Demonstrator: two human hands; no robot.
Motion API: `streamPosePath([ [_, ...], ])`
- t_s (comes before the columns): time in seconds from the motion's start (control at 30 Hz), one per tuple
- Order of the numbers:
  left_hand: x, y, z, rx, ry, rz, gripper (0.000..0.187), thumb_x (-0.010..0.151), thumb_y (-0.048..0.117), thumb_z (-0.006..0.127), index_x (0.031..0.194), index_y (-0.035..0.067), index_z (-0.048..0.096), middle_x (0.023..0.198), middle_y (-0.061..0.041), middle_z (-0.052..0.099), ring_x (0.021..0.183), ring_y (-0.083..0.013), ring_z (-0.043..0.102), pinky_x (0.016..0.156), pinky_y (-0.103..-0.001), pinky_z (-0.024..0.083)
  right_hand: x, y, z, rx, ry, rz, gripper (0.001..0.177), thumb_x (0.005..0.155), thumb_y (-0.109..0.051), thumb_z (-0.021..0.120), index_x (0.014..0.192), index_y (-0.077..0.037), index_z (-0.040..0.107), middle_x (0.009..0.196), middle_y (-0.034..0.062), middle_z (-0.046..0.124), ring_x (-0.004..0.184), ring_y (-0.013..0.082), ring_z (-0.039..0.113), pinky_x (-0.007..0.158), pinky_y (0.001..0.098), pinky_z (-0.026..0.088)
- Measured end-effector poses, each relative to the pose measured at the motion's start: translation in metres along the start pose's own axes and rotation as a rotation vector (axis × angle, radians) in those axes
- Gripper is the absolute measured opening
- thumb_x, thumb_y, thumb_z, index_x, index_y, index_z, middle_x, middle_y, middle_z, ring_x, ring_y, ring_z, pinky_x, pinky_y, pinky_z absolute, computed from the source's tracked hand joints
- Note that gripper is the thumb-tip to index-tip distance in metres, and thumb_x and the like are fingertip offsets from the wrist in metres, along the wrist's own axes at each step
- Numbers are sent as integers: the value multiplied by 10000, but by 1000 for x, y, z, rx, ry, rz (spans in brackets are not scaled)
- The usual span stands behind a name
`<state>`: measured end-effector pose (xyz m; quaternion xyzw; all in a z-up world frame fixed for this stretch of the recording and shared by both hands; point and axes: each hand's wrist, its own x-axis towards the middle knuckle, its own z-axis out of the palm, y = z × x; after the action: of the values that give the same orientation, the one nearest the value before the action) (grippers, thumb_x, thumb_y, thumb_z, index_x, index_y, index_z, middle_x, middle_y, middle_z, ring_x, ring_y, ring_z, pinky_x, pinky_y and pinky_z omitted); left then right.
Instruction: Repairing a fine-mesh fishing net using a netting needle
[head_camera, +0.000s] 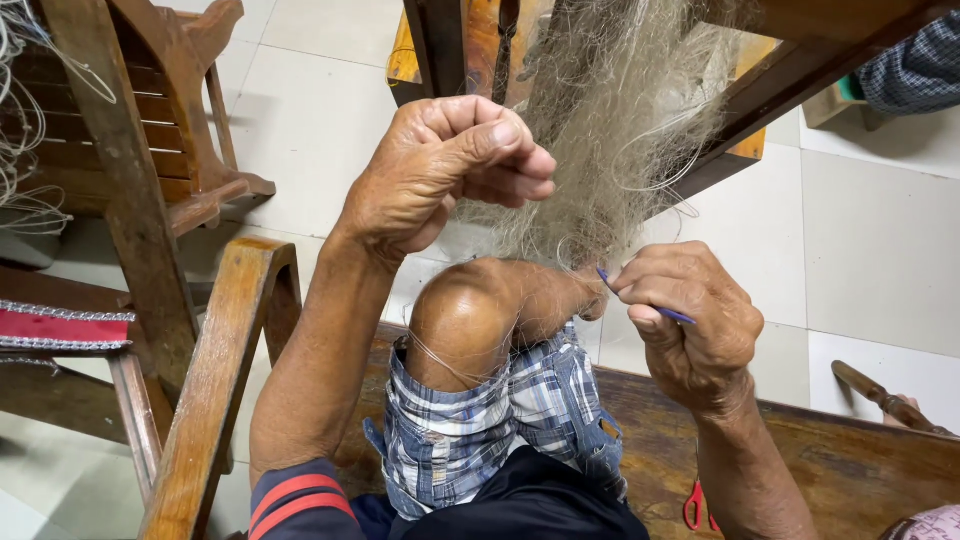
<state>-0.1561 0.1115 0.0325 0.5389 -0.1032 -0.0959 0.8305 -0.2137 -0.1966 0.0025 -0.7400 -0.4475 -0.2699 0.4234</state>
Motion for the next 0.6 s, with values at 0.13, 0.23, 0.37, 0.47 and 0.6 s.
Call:
streamPosePath([
  [0.13,-4,-1,3,-19,-14,18,278,1068,322,841,1105,48,815,1122,-160,919,987,-304,940,916,-438,812,-2,-2,0,2,4,-9,246,1227,-167,581,1112,31,669,1044,232,805,955,418,780,960,524,650],
  [0.23,-6,-2,3,1,2,16,262,1075,325,833,1106,65,818,1118,-140,922,987,-275,939,901,-407,798,-4,-3,-1,1,7,-10,250,1229,-165,572,1110,35,662,1042,232,800,953,418,776,949,519,648],
  [0.37,-8,-1,3,14,7,14,262,1075,329,832,1098,68,825,1112,-132,925,990,-262,939,894,-387,789,-4,-4,-2,-11,16,-5,278,1225,-180,573,1087,40,672,1022,237,798,942,418,789,944,517,648],
  [0.47,-8,-1,6,6,-8,15,264,1078,339,832,1094,76,829,1110,-122,925,991,-262,941,884,-374,784,-2,-2,-5,-25,21,-10,279,1234,-184,568,1096,36,673,1017,233,798,941,412,794,945,520,652],
  [0.6,-9,0,14,-22,-28,14,268,1074,340,835,1095,73,836,1112,-132,930,992,-285,950,842,-337,770,0,0,-14,-62,57,23,328,1252,-213,556,1087,38,687,1003,224,789,959,421,794,974,535,651],
])
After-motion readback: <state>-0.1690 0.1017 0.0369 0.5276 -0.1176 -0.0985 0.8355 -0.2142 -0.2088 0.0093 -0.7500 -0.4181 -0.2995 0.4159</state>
